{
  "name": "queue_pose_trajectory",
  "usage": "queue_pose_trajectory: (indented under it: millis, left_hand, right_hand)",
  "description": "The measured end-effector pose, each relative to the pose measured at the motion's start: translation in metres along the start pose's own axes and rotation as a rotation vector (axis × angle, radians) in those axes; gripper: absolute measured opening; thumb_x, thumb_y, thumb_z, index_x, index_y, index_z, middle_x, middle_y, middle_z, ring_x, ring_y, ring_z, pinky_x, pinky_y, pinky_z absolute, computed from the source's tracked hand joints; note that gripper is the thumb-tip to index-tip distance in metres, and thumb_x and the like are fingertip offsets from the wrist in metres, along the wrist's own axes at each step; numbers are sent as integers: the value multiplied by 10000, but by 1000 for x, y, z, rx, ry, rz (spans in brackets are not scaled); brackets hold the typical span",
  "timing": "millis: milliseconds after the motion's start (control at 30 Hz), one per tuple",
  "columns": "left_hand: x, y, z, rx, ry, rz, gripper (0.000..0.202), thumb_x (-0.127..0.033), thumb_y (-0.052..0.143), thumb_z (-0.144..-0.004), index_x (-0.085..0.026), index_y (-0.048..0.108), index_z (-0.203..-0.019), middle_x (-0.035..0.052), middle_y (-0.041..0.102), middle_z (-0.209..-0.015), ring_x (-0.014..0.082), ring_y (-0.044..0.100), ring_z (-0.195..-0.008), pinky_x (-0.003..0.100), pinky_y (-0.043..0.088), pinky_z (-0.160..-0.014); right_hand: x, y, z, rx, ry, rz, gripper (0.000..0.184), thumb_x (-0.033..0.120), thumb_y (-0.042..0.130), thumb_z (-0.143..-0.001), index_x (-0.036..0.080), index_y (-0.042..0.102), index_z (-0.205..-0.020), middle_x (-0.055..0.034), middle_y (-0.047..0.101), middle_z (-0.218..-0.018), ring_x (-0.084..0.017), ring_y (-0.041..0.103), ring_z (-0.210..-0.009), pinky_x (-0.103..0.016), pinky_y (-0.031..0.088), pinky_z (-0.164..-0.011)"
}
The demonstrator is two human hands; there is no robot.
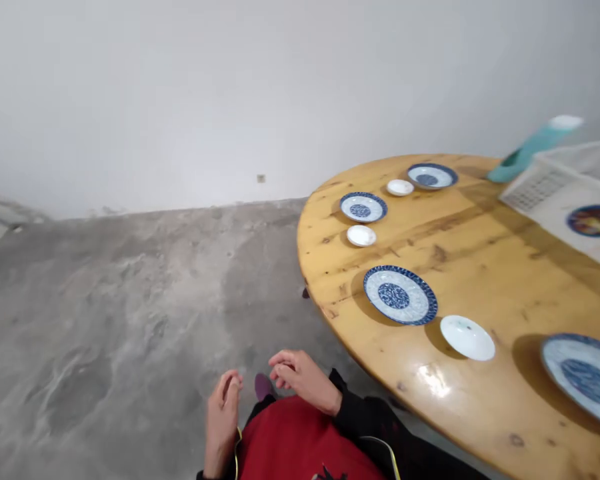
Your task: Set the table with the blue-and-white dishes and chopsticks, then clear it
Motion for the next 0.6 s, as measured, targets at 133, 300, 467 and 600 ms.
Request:
queue_pose_trajectory:
  millis: [133,300,467,600]
  left_hand:
    - [-2,-37,-53,78,23,-81,773,-845,605,-680,-151,708,-1003,174,763,-1009,328,730,-946,409,589,-782]
    - [-24,-20,-97,261,75,-95,709,-789,575,-740,-155,686,-1037,176,758,-1040,318,720,-979,420,579,-829]
    - [-55,20,-122,458,152,-130,605,-699,537,-823,-163,690,-1059,149,742,-1078,281,708,-965,401,581,-837]
    - [-65,21,-161,452,153,-130,624,-727,540,-823,-166,699,-1047,141,750,-1029,276,721,-937,395,589,-823]
  right_hand:
    - [23,31,-29,-78,-67,-16,214,251,539,-787,167,666,-938,-27,737,-785,-131,662,-627,-235,460,-602]
    - [28,41,-47,-168,-62,24,209,246,533,-797,173,680,-926,-28,742,-779,-138,663,-610,-245,467,-605]
    - [38,32,-75,-240,-64,21,247,264,520,-799,164,694,-944,-35,735,-789,-141,662,-626,-259,491,-631]
    - [50,22,-123,-251,-71,9,232,243,518,-799,162,695,-926,-35,736,-782,-137,658,-617,-252,494,-618]
Point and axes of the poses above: each hand's wrist, its own z-axis away from the middle knuckle, its own y-axis out of the palm, x = y × z, the point moved 4 cm from there along -z, towards the middle knuckle
